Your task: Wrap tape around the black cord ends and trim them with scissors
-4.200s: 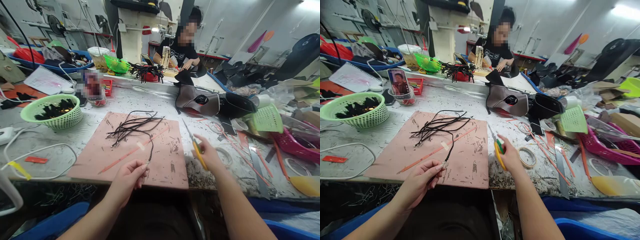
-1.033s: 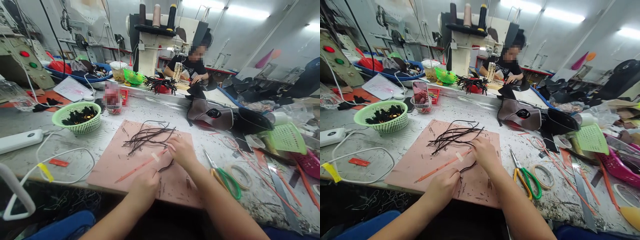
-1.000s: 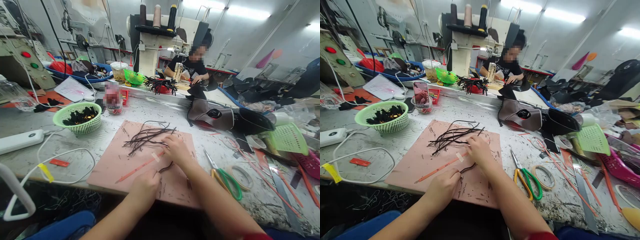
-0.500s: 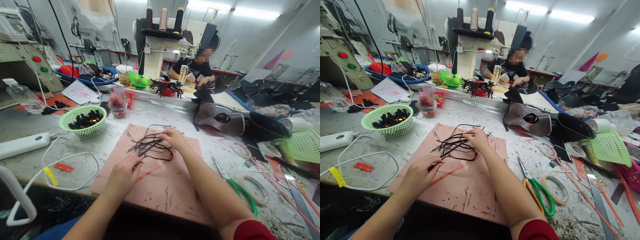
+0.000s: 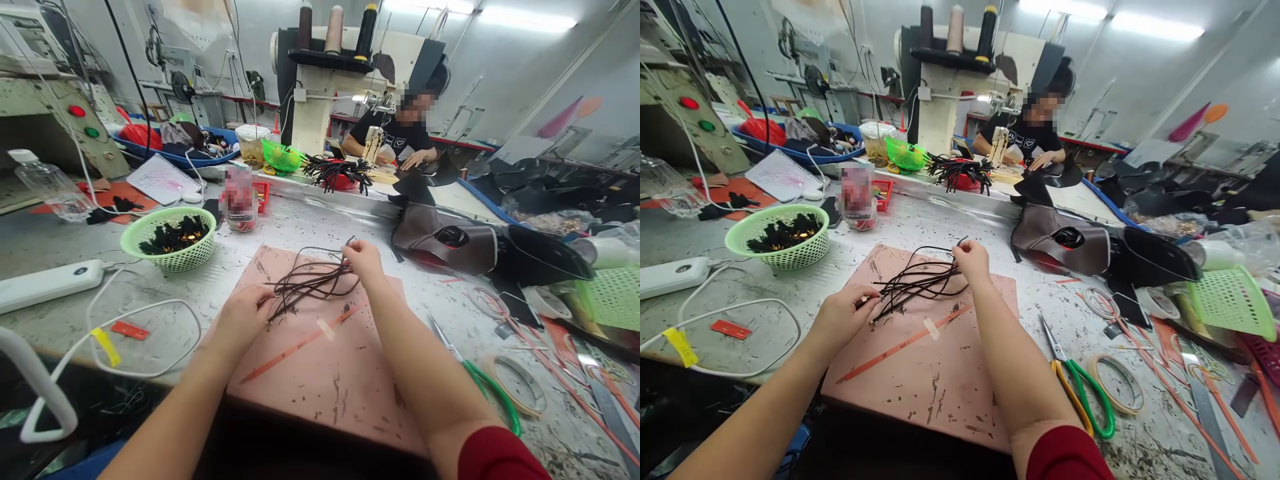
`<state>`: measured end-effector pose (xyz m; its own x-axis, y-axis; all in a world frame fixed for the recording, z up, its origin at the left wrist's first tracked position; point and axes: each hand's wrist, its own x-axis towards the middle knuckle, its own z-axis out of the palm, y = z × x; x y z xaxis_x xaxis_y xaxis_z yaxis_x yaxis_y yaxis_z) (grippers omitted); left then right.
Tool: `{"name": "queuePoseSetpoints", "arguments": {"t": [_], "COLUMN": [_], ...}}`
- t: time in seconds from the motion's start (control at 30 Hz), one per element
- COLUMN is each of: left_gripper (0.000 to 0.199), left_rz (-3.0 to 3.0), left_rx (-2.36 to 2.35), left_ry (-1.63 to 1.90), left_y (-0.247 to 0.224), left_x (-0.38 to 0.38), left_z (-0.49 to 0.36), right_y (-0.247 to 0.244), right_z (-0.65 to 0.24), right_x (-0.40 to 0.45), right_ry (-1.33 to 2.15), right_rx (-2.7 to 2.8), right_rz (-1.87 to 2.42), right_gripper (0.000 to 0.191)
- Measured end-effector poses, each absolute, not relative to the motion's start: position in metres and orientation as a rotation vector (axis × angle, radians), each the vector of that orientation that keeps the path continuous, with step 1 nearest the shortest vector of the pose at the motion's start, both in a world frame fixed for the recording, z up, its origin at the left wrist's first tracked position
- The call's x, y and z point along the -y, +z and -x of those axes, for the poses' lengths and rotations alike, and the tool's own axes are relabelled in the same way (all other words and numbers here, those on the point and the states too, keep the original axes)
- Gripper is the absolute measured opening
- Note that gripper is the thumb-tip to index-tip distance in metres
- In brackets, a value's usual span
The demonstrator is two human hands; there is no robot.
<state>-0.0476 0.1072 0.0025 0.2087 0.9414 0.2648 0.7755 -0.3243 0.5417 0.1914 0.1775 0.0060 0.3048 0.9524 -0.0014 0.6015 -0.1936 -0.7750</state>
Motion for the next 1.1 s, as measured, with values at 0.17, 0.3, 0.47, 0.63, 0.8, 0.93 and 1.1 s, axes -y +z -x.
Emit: {"name": "queuePoseSetpoints", "arguments": {"t": [0.17, 0.3, 0.47, 0.63, 0.8, 0.93, 1.1], "left_gripper": [0.016, 0.014, 0.013, 0.015, 0.017, 0.017, 0.015], "left_rz": [-2.145, -2.022, -1.521, -1.097, -0.927, -1.051, -1.368], "left_rx": [-1.634, -1.656, -1.384, -1.127, -1.053, -1.038, -1.137], "left_ry": [0.822, 0.897, 0.933, 0.904, 0.932, 0.88, 0.687], "left_y": [-0.002, 0.002, 0.008, 0.014, 0.018, 0.018, 0.0], "left_x": [-0.115, -0.103, -0.068, -0.033, -0.016, -0.012, -0.003], "left_z": [0.049, 0.058, 0.046, 0.025, 0.016, 0.008, 0.031], "right_y": [0.003, 0.005, 0.013, 0.026, 0.027, 0.027, 0.029], "right_z": [-0.209, -0.205, -0.185, -0.158, -0.148, -0.145, -0.182], "right_x": [-0.168, -0.137, -0.11, -0.057, -0.009, 0.002, -0.01], "right_ry": [0.623, 0.835, 0.92, 0.975, 0.97, 1.004, 0.831], "right_rx": [1.402, 1.725, 1.897, 1.866, 1.652, 1.675, 1.657], "right_rz": [1.939, 1.799, 1.656, 1.346, 1.295, 1.358, 1.441], "right_gripper": [0.023, 0.01, 0.01, 0.01, 0.012, 0.007, 0.011]}}
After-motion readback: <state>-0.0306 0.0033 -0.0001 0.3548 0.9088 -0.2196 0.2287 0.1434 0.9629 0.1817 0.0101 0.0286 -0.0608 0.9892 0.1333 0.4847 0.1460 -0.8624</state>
